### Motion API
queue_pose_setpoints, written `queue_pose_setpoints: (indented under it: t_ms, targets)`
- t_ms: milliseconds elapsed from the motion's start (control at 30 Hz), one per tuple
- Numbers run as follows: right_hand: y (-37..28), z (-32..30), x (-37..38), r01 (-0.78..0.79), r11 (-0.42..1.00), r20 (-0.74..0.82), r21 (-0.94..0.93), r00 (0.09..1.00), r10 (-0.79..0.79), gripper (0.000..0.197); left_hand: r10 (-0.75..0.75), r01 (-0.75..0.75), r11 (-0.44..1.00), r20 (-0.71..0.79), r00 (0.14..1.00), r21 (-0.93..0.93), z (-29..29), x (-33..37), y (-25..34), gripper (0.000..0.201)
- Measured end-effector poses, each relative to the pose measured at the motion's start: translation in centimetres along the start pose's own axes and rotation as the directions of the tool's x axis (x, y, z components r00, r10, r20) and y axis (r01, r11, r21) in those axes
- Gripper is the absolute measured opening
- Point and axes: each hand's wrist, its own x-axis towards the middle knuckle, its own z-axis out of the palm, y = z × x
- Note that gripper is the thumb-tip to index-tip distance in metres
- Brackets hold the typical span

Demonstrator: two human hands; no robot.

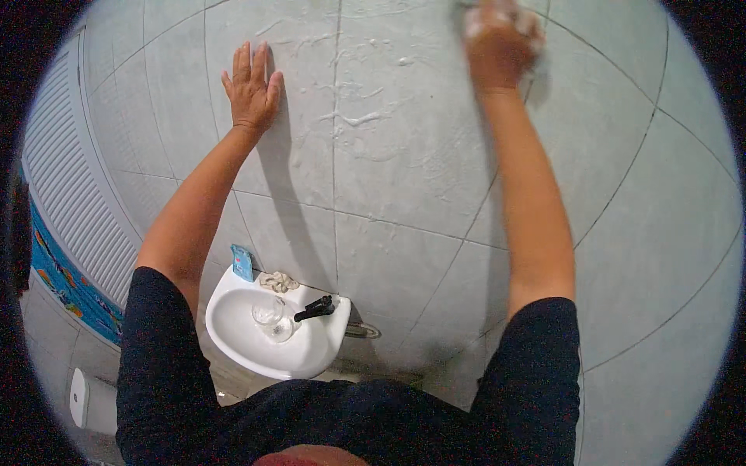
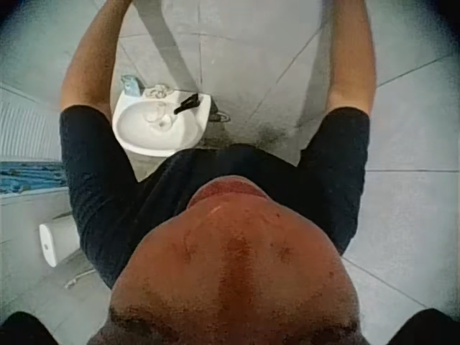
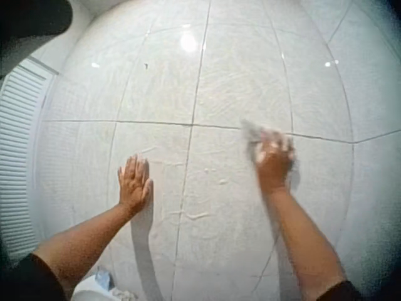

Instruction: The person wets a cloth at a sink and wipes the tiled wall above it. They repeatedly rub the wall surface with the cloth, occasionally touching the tiles with their other hand, and continue cleaning the same area throughout the clip.

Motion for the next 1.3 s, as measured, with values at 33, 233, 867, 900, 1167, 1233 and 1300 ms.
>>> queue_pose_setpoints:
  t_ms: [33, 233, 867, 900, 1167, 1233, 1300]
  targets:
    - [-3.3, -1.2, -0.7, 0.023, 0.999, 0.065, 0.038, 0.998, -0.025, 0.036, -0.049, 0.049, 0.999, 0.023, 0.999, -0.007, 0.2, -0.4, -0.6, 0.053]
    - [-12.2, -7.6, -14.8, 0.481, 0.734, 0.011, 0.48, 0.833, -0.553, 0.043, -0.046, 0.046, 0.999, 0.017, 0.999, -0.024, 0.5, -1.3, -1.4, 0.055]
    - [-20.1, -7.9, -15.0, 0.545, 0.623, 0.005, 0.561, 0.751, -0.66, 0.038, 0.067, -0.047, 0.986, 0.121, 0.99, -0.162, -2.7, -2.8, -7.5, 0.063]
    - [-18.8, -8.4, -15.5, 0.542, 0.635, 0.021, 0.55, 0.751, -0.66, 0.037, 0.017, 0.001, 0.993, 0.148, 0.989, -0.117, -3.4, -3.3, -8.4, 0.066]
    - [-14.8, -0.3, 2.8, 0.158, 0.959, -0.061, 0.237, 0.987, -0.147, 0.035, -0.006, 0.058, 0.991, 0.402, 0.916, -0.117, -4.6, -5.3, -11.5, 0.121]
    - [-18.5, -0.4, 5.4, 0.068, 0.962, -0.023, 0.264, 0.998, -0.064, 0.034, -0.017, 0.071, 0.991, 0.429, 0.903, -0.11, -4.4, -5.1, -11.5, 0.128]
    - [-23.0, -0.3, 4.0, 0.221, 0.931, -0.012, 0.292, 0.974, -0.227, 0.035, -0.021, 0.081, 0.991, 0.478, 0.878, -0.106, -4.5, -5.1, -11.5, 0.132]
